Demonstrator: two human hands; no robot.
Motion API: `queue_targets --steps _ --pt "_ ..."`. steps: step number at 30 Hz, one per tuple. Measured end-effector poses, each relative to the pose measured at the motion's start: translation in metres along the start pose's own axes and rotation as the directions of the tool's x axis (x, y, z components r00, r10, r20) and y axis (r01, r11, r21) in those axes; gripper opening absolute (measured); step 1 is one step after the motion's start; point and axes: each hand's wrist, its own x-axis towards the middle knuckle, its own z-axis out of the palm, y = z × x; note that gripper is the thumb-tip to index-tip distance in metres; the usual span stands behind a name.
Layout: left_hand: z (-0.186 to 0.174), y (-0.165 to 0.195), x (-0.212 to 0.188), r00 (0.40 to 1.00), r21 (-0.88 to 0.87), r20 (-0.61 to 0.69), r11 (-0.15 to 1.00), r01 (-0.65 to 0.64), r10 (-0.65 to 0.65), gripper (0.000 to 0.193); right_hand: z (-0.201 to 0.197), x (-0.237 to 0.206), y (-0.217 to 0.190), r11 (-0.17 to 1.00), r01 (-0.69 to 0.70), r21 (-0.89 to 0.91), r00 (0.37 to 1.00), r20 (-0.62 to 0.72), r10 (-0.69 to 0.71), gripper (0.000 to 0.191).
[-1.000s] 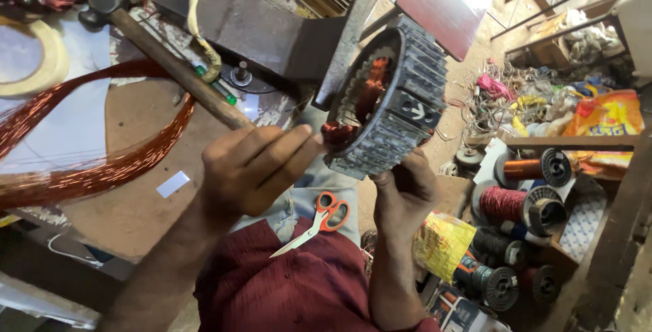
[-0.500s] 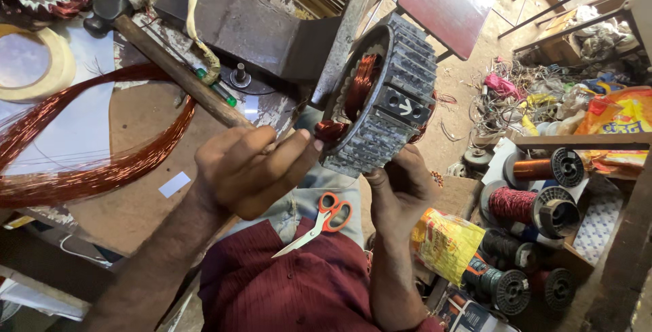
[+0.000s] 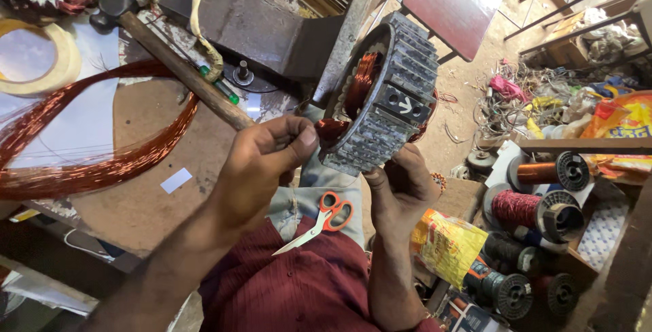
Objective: The person winds copper wire around a slotted metal rotor component, using scissors to cut the wire and a small white insulating strip to separate layers. The person repeatedly wraps, cuts, and inserts the strip while working on the same rotor.
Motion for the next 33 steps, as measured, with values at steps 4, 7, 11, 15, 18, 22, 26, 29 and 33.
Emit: queue_targets --steps 4,7,11,15,18,22,26,29,33 --pt "-0.002 0.0 -0.005 0.832 0.538 -0.035 0.712 -0.451 0.553 0.014 -0.001 0.0 0.001 1.0 -0.002 -0.002 1.0 0.015 0.002 0.031" --pt "-0.008 0.002 -0.003 0.492 0.76 0.316 0.094 -0.643 0.811 0.025 -0.003 -0.001 0.001 0.999 0.007 -0.037 1.0 0.018 -0.006 0.032" --pt "-0.022 0.006 0.007 0.273 0.734 0.585 -0.354 -0.58 0.764 0.03 -0.005 -0.002 0.001 0.998 0.004 -0.056 1.0 0.006 -0.004 0.029" --pt "-0.024 0.01 0.008 0.254 0.69 0.684 -0.493 -0.53 0.684 0.02 -0.005 -0.003 0.002 0.996 -0.003 -0.091 1.0 -0.016 0.002 0.026" --pt "-0.013 0.012 0.004 0.377 0.765 0.582 -0.327 -0.555 0.72 0.018 -0.004 -0.001 -0.001 0.998 -0.016 -0.059 1.0 -0.016 0.016 0.025" --pt "0.001 0.011 -0.005 0.674 0.802 0.275 0.222 -0.554 0.686 0.015 0.002 0.003 -0.013 0.995 -0.033 -0.092 0.999 -0.018 0.031 0.022" --pt "0.005 0.0 -0.009 0.975 0.344 -0.048 0.92 -0.189 0.218 0.02 0.018 0.004 -0.026 0.858 0.182 -0.481 0.979 0.012 -0.201 0.013" --pt "0.003 -0.008 -0.009 0.998 -0.073 -0.065 0.997 -0.024 0.019 0.015 0.029 0.006 -0.024 0.859 0.135 -0.494 0.966 -0.127 -0.225 0.007" --pt "0.001 -0.01 -0.009 0.988 -0.089 -0.018 0.984 -0.156 0.155 0.014 0.023 0.002 -0.019 0.921 0.103 -0.377 0.981 -0.112 -0.156 0.009"
